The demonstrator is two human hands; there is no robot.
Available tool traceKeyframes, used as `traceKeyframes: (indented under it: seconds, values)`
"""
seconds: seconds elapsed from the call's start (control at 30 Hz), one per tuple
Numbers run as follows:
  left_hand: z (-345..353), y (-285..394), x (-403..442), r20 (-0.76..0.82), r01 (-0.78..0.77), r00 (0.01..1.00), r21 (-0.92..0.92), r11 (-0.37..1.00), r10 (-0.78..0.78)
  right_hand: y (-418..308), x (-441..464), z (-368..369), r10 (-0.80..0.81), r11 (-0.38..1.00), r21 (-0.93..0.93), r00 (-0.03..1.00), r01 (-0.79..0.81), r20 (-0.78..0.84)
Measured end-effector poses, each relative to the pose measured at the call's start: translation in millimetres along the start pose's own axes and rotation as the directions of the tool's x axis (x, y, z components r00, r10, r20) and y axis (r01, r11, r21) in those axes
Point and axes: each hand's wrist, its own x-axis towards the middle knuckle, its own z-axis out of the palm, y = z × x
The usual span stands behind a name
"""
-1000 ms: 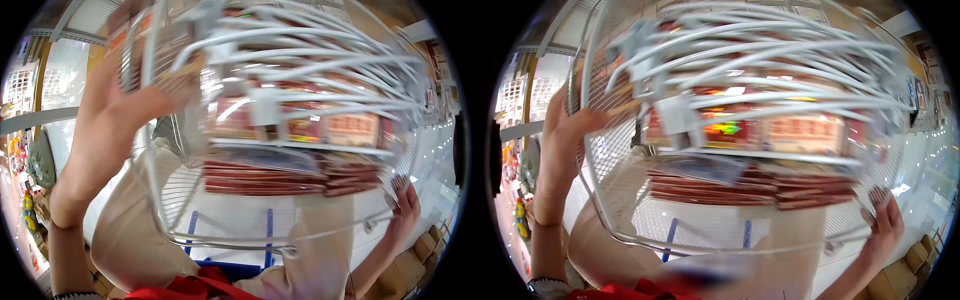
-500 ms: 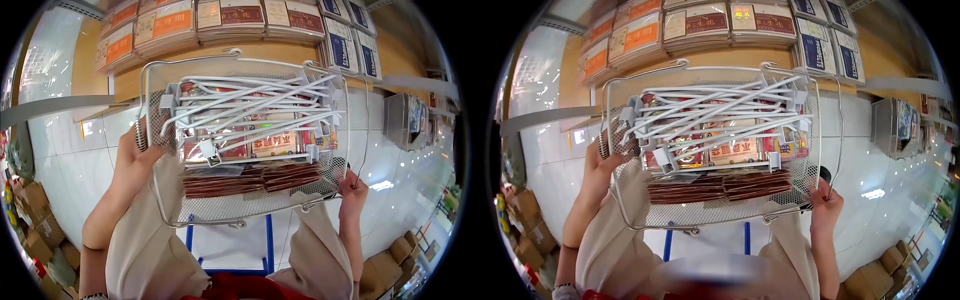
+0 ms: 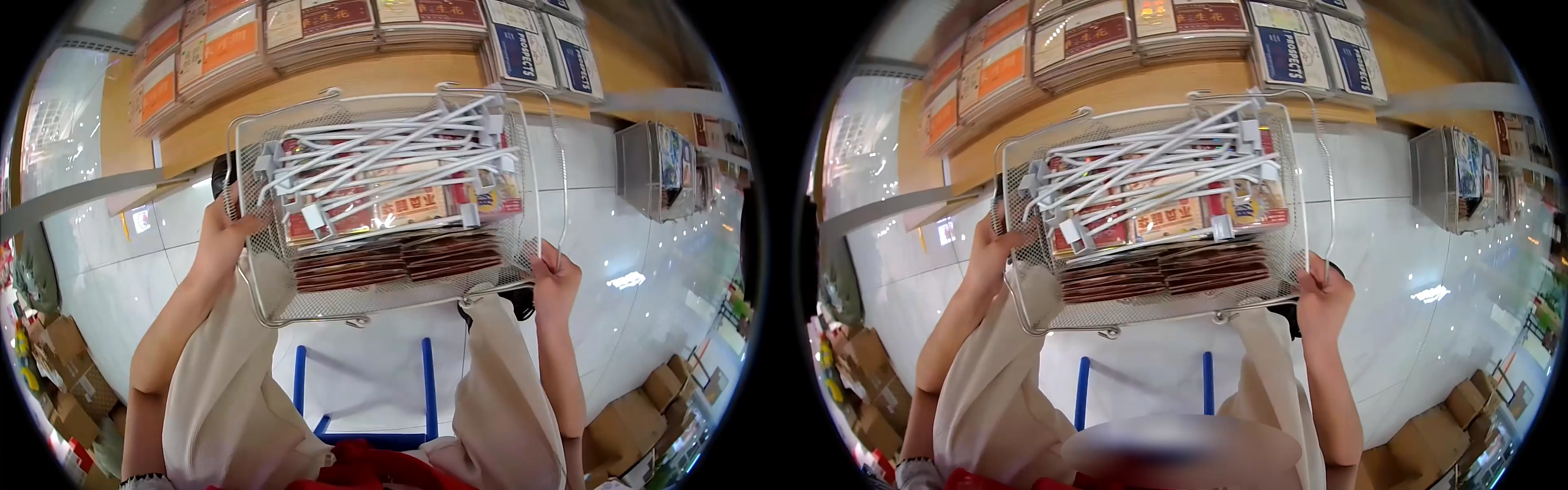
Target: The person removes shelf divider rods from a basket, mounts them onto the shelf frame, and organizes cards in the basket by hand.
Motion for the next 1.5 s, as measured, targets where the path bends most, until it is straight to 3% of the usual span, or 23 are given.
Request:
traceKeyframes:
  seconds: [0.1, 0.2, 0.27, 0.3, 0.33, 0.4, 0.43, 0.53, 0.6, 0.67, 0.8, 0.83, 0.97, 1.1, 1.2, 1.23, 1.33, 1.43, 1.5]
  values:
    - [0, -1, -2, -0.008, -0.018, 1.000, 0.010, 1.000, 0.018, 11, 1, 0, -0.061, 0.991, -0.123, 0.998, 0.060, -0.004]
    - [-8, -7, 0, -0.019, -0.092, 0.995, 0.075, 0.993, 0.094, 4, 1, -1, 0.003, 0.944, -0.330, 1.000, -0.003, -0.001]
    - [-15, -6, -5, -0.113, -0.205, 0.970, 0.089, 0.975, 0.215, -21, -3, -3, -0.376, 0.771, -0.535, 0.925, 0.345, 0.055]
    - [-22, -2, -6, -0.102, -0.356, 0.911, 0.298, 0.886, 0.400, -30, -4, -3, -0.541, 0.620, -0.616, 0.833, 0.487, 0.114]
    - [-26, 4, -5, -0.158, -0.421, 0.869, 0.262, 0.868, 0.469, -30, -3, -2, -0.520, 0.643, -0.608, 0.848, 0.466, 0.100]
    - [-22, 16, -4, -0.231, -0.492, 0.755, 0.418, 0.764, 0.613, -26, 3, -1, -0.475, 0.680, -0.595, 0.875, 0.429, 0.088]
    - [-22, 10, -2, -0.177, -0.471, 0.776, 0.477, 0.743, 0.605, -17, 14, -2, -0.496, 0.599, -0.666, 0.859, 0.445, 0.128]
    - [-22, -6, 6, 0.085, -0.470, 0.807, 0.692, 0.548, 0.585, 17, 51, 6, -0.493, 0.637, -0.637, 0.865, 0.434, 0.096]
    - [-24, -32, 22, 0.112, -0.459, 0.824, 0.706, 0.538, 0.556, 19, 65, 17, -0.303, 0.849, -0.406, 0.941, 0.338, 0.150]
    - [-20, -56, 39, 0.063, -0.358, 0.909, 0.622, 0.696, 0.412, 20, 71, 31, -0.179, 0.955, -0.194, 0.959, 0.223, 0.220]
    - [-5, -49, 40, 0.076, -0.123, 0.992, 0.409, 0.904, 0.101, 32, 87, 40, -0.253, 0.881, -0.341, 0.935, 0.328, 0.247]
    - [-9, -56, 42, 0.108, -0.222, 0.975, 0.444, 0.868, 0.194, 30, 86, 40, -0.260, 0.876, -0.346, 0.934, 0.335, 0.247]
    - [-8, -63, 38, 0.071, -0.198, 0.980, 0.455, 0.868, 0.186, 33, 93, 42, -0.346, 0.851, -0.324, 0.905, 0.414, 0.249]
    - [-18, -86, 31, 0.088, -0.224, 0.975, 0.354, 0.908, 0.206, 22, 94, 50, -0.264, 0.883, -0.306, 0.916, 0.355, 0.301]
    - [-29, -91, 18, 0.106, -0.196, 0.980, 0.402, 0.894, 0.167, 32, 83, 55, -0.327, 0.874, -0.253, 0.889, 0.414, 0.322]
    - [-28, -83, 14, 0.078, -0.084, 0.995, 0.323, 0.943, 0.062, 31, 77, 55, -0.208, 0.906, -0.287, 0.918, 0.311, 0.337]
    - [-28, -82, 16, -0.001, -0.312, 0.930, 0.529, 0.789, 0.368, 28, 63, 54, -0.160, 0.913, -0.311, 0.933, 0.265, 0.323]
    - [-2, -31, 8, 0.344, -0.539, 0.695, 0.831, 0.140, 0.631, 31, 62, 54, -0.189, 0.915, -0.285, 0.926, 0.287, 0.327]
    - [24, -9, 17, 0.519, -0.666, 0.665, 0.738, 0.112, 0.537, 31, 61, 56, -0.177, 0.915, -0.296, 0.932, 0.275, 0.317]
